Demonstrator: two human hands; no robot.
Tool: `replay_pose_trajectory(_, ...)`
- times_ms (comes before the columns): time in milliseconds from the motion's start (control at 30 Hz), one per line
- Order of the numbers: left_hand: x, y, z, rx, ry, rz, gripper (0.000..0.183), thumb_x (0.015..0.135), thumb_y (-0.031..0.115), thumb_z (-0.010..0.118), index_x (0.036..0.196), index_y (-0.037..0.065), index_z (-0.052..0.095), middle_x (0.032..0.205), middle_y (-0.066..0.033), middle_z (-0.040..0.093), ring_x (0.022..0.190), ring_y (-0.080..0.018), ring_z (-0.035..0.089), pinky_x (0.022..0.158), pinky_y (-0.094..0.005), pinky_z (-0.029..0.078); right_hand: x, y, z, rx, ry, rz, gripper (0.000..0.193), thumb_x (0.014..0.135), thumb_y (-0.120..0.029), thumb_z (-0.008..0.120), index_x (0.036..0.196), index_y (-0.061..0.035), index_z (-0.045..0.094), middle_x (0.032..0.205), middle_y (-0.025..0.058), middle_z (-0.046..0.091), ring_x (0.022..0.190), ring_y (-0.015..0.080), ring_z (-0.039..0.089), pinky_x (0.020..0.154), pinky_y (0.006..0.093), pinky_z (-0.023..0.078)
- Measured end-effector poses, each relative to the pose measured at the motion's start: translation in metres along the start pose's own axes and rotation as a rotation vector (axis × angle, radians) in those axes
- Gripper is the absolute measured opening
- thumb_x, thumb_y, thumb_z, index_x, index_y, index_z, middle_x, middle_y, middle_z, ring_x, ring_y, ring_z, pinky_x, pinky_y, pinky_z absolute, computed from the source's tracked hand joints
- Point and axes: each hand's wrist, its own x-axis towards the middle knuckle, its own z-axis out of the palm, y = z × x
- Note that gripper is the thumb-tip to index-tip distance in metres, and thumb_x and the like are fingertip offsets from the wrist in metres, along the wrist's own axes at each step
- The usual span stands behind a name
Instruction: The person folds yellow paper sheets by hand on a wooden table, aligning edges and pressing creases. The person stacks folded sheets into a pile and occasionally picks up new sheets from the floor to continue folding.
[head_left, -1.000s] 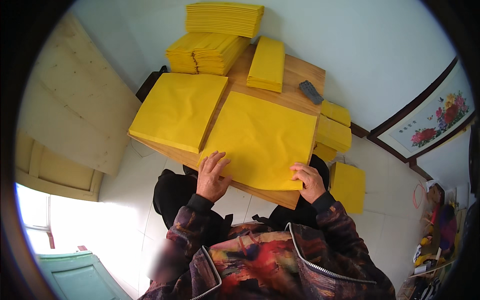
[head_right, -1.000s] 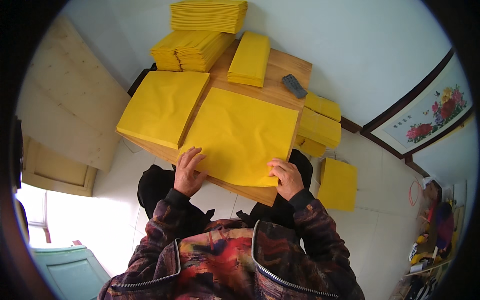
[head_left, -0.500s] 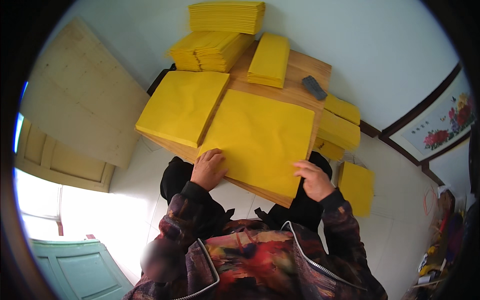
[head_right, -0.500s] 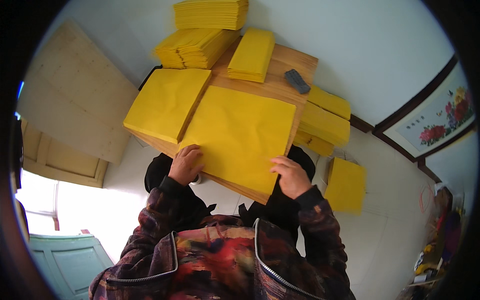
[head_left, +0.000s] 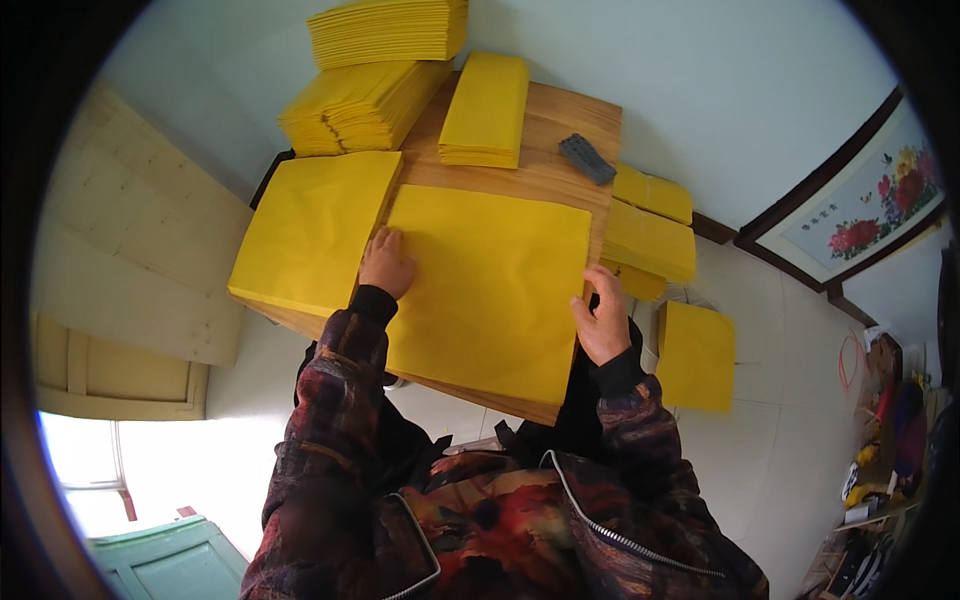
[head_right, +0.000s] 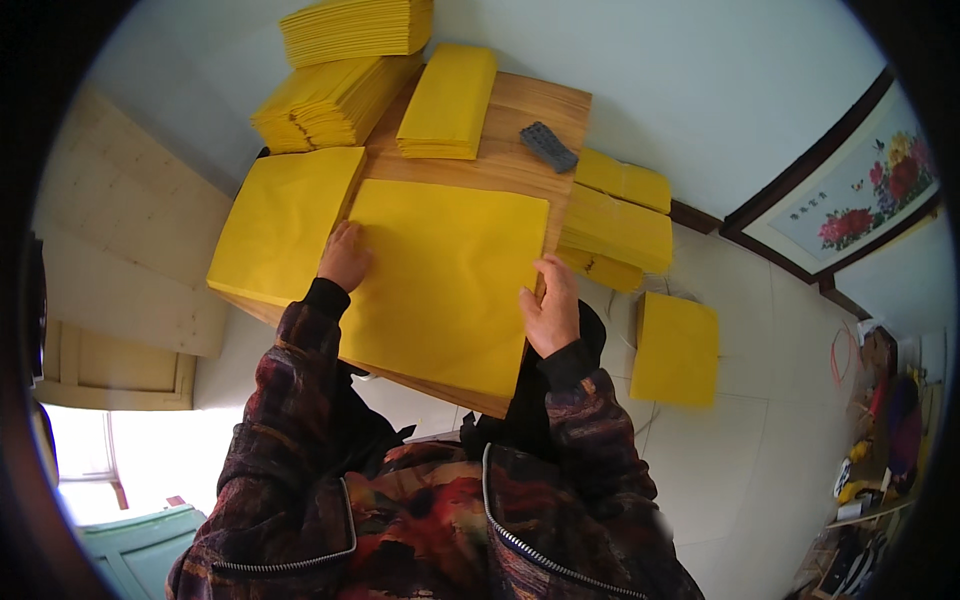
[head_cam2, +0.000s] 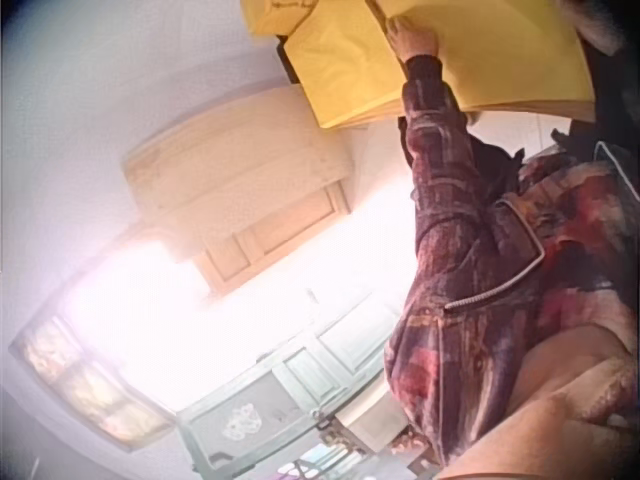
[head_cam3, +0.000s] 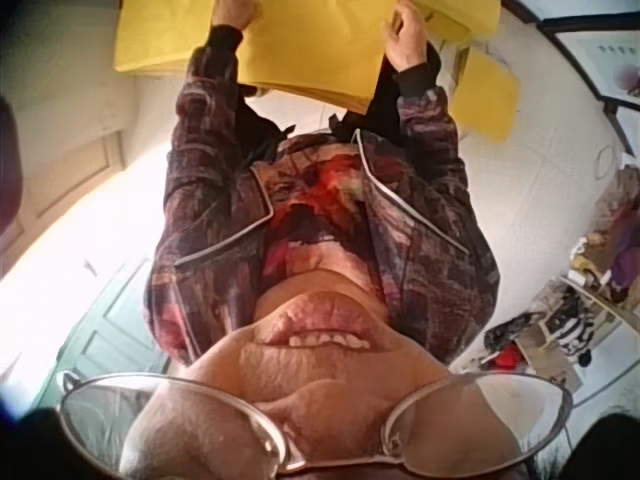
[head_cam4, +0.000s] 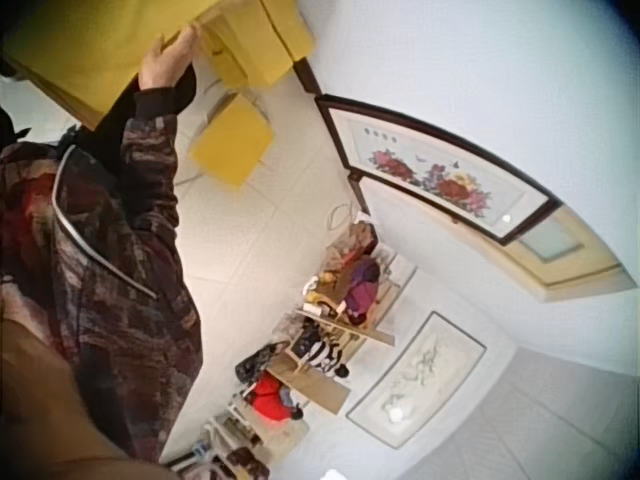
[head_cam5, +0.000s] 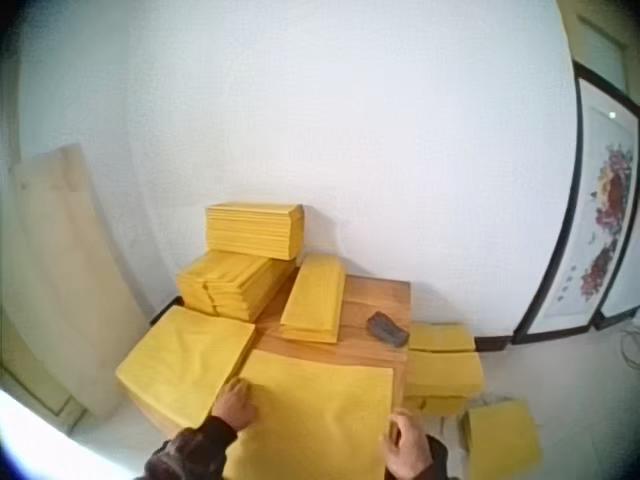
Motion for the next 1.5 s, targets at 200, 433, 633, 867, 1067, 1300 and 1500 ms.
replay_pose_trajectory(200, 0.017, 0.009, 0.003, -0.058, 0.085, -0.066, 0.052, 0.081, 0.016, 0.061, 0.13, 0.001, 0.051, 0.135, -0.0247, 0.049, 0.127, -0.0385, 0.045, 0.105, -0.0425, 0.038, -0.004, 0.002, 0.009, 0.047, -0.002, 0.077, 0.051, 0.085, -0.008, 0.063, 0.131, -0.0003, 0.044, 0.132, 0.021, 0.047, 0.125, 0.0372, 0.043, 0.105, 0.0421, 0.036)
replay_pose_trajectory(433, 0.04, -0.011, 0.013, -0.258, 0.04, -0.154, 0.049, 0.084, 0.02, 0.057, 0.13, 0.005, 0.053, 0.132, -0.0171, 0.055, 0.128, -0.035, 0.046, 0.105, -0.0425, 0.038, -0.008, 0.012, 0.016, 0.274, 0.024, 0.137, 0.054, 0.082, -0.008, 0.063, 0.132, 0.0002, 0.043, 0.133, 0.0231, 0.046, 0.125, 0.0384, 0.043, 0.107, 0.0428, 0.033)
replay_pose_trajectory(633, 0.05, -0.032, 0.031, -0.519, 0.106, -0.145, 0.045, 0.082, 0.019, 0.06, 0.123, 0.002, 0.059, 0.121, -0.0183, 0.063, 0.114, -0.0343, 0.056, 0.099, -0.0397, 0.043, -0.004, 0.021, 0.018, 0.332, 0.022, 0.175, 0.053, 0.083, -0.01, 0.062, 0.132, 0.0003, 0.043, 0.135, 0.022, 0.047, 0.125, 0.0375, 0.044, 0.107, 0.0425, 0.034)
replay_pose_trajectory(867, 0.041, -0.019, 0.02, -0.389, 0.105, -0.124, 0.041, 0.08, 0.021, 0.064, 0.117, 0.002, 0.063, 0.12, -0.0178, 0.063, 0.112, -0.0332, 0.057, 0.098, -0.0391, 0.045, -0.005, 0.021, 0.017, 0.318, -0.001, 0.174, 0.053, 0.084, -0.011, 0.063, 0.132, -0.0006, 0.043, 0.138, 0.0217, 0.045, 0.128, 0.0377, 0.041, 0.108, 0.0423, 0.033)
replay_pose_trajectory(1067, 0.037, -0.009, 0.012, -0.328, 0.074, -0.094, 0.042, 0.077, 0.024, 0.068, 0.114, 0.004, 0.064, 0.122, -0.015, 0.06, 0.115, -0.0334, 0.054, 0.1, -0.0395, 0.043, -0.003, 0.022, 0.02, 0.272, 0.042, 0.118, 0.053, 0.084, -0.011, 0.063, 0.133, -0.0011, 0.045, 0.14, 0.0215, 0.043, 0.131, 0.0367, 0.039, 0.108, 0.0424, 0.033)
replay_pose_trajectory(1300, 0.019, 0.008, 0.002, -0.099, 0.061, -0.031, 0.049, 0.073, 0.028, 0.071, 0.118, 0.011, 0.061, 0.135, -0.0114, 0.05, 0.126, -0.0334, 0.044, 0.104, -0.0426, 0.038, -0.002, 0.02, 0.02, 0.113, 0.085, 0.034, 0.048, 0.081, -0.009, 0.064, 0.126, -0.0015, 0.05, 0.141, 0.0192, 0.042, 0.13, 0.0398, 0.038, 0.108, 0.0443, 0.033)
replay_pose_trajectory(1500, 0.008, 0.016, 0.005, -0.091, 0.116, -0.039, 0.046, 0.073, 0.024, 0.07, 0.116, 0.012, 0.061, 0.137, -0.0065, 0.05, 0.127, -0.0307, 0.043, 0.105, -0.0439, 0.036, 0.002, 0.014, 0.017, -0.123, 0.017, -0.034, 0.038, 0.078, -0.007, 0.066, 0.115, -0.002, 0.057, 0.136, 0.0149, 0.046, 0.129, 0.0439, 0.037, 0.106, 0.0495, 0.034)
